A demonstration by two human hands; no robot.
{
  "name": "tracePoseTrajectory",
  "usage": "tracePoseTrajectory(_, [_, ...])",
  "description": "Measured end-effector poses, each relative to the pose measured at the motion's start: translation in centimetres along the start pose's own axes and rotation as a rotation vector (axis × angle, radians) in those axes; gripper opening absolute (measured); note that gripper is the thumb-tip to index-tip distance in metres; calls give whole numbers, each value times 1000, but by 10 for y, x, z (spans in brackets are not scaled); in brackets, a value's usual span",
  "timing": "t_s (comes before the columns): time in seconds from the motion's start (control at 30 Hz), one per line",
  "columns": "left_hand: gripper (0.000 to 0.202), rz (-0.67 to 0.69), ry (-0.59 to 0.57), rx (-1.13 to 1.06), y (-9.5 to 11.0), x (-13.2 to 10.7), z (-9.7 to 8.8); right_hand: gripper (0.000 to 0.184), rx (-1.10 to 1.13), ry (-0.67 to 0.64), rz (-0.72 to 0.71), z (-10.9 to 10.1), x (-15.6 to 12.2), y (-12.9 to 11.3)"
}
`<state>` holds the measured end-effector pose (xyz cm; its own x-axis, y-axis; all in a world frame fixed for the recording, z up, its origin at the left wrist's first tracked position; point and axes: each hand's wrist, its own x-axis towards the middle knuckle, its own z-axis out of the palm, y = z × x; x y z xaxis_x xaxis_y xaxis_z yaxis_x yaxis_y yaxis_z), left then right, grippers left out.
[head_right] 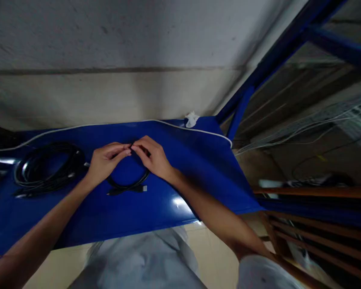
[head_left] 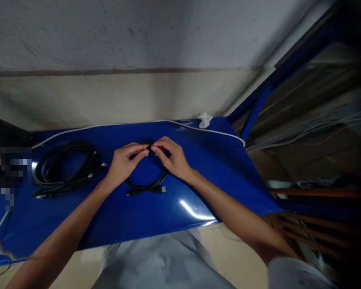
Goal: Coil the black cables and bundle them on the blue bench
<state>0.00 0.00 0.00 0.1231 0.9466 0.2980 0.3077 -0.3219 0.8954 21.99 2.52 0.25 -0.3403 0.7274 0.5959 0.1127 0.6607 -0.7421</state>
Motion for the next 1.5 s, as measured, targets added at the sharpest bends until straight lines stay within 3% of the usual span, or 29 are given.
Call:
tracePoseTrajectory(0.2, [31, -12, 39, 186, 9, -4, -3, 19, -36, 113, 76, -4, 2, 0])
tracePoseTrajectory(0.33, [26, 24, 54, 238, 14, -2, -6, 21, -36, 133, 78, -6, 3, 4])
tracePoseTrajectory(0.53, [15, 197, -145, 300, 14, 2, -10, 27, -20, 101, 148, -2, 0, 9])
tracePoseTrajectory(0.63, [12, 207, -204, 349, 11, 1, -9, 27, -20, 97, 147, -1, -1, 9])
tracePoseTrajectory(0.87, [13, 221, -252, 468, 14, 2, -10, 28, -64, 111, 166, -1, -1, 10])
tracePoseTrajectory(1.13, [18, 175, -136, 379, 15, 7, -17, 28, -39, 90, 134, -4, 1, 9])
tracePoseTrajectory(1.3, [19, 234, -240, 444, 12, 9, -23, 29, -45, 53, 111, -4, 2, 10])
tracePoseTrajectory(1.43, [26, 218, -269, 518, 24, 10, -28, 32, -99, 11, 116, -3, 2, 12])
tracePoseTrajectory(1.5, [35, 203, -338, 520, 32, 10, -32, 33, -123, -14, 111, -3, 1, 13])
